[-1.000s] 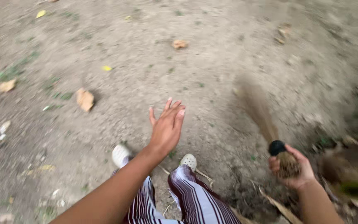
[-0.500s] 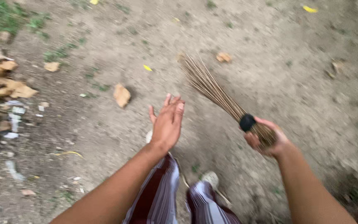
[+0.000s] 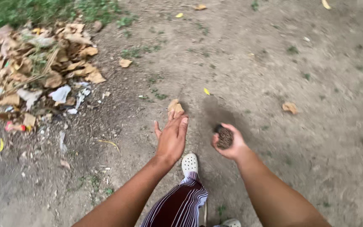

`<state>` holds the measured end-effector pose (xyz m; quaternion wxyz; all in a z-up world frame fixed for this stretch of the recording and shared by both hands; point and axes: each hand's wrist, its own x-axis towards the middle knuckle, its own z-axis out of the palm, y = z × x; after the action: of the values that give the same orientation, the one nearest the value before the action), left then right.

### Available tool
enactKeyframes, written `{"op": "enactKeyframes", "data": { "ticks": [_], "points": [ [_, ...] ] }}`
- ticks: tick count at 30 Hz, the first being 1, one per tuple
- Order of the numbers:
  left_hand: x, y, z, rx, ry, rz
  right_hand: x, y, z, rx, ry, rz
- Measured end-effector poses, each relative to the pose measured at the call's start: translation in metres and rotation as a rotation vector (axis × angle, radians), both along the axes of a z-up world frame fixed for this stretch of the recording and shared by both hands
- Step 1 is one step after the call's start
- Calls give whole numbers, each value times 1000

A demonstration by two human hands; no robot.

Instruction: The person sweeps debris and dry leaves together by hand with a broom, gathering yard waste into piles on the dirt ground.

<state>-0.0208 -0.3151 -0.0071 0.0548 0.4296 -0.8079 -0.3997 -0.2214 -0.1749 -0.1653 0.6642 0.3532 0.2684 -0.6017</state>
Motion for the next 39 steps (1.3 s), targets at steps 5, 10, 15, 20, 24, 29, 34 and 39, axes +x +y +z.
{"op": "enactKeyframes", "data": {
  "ticks": [5,10,15,20,24,29,34,39],
  "points": [
    [10,-27,12,-24,42,111,8,-67,58,-68,28,173],
    [26,-32,17,-31,41,218,64,-83,53,81,151,109],
    [35,-18,23,-30,28,327,49,-102,6,-77,-159,38],
    [20,-4,33,-35,20,367,10,-78,50,-51,184,693],
    [-19,9,35,-67,49,387,-37,-48,76,92,626,907],
    [-94,34,25,-19,94,351,-161,69,46,279,574,313],
    [-156,53,16,-37,116,277,-303,166,-4,553,507,-56],
    [-173,59,22,-16,53,277,-338,130,-31,498,319,-96]
  ]
}}
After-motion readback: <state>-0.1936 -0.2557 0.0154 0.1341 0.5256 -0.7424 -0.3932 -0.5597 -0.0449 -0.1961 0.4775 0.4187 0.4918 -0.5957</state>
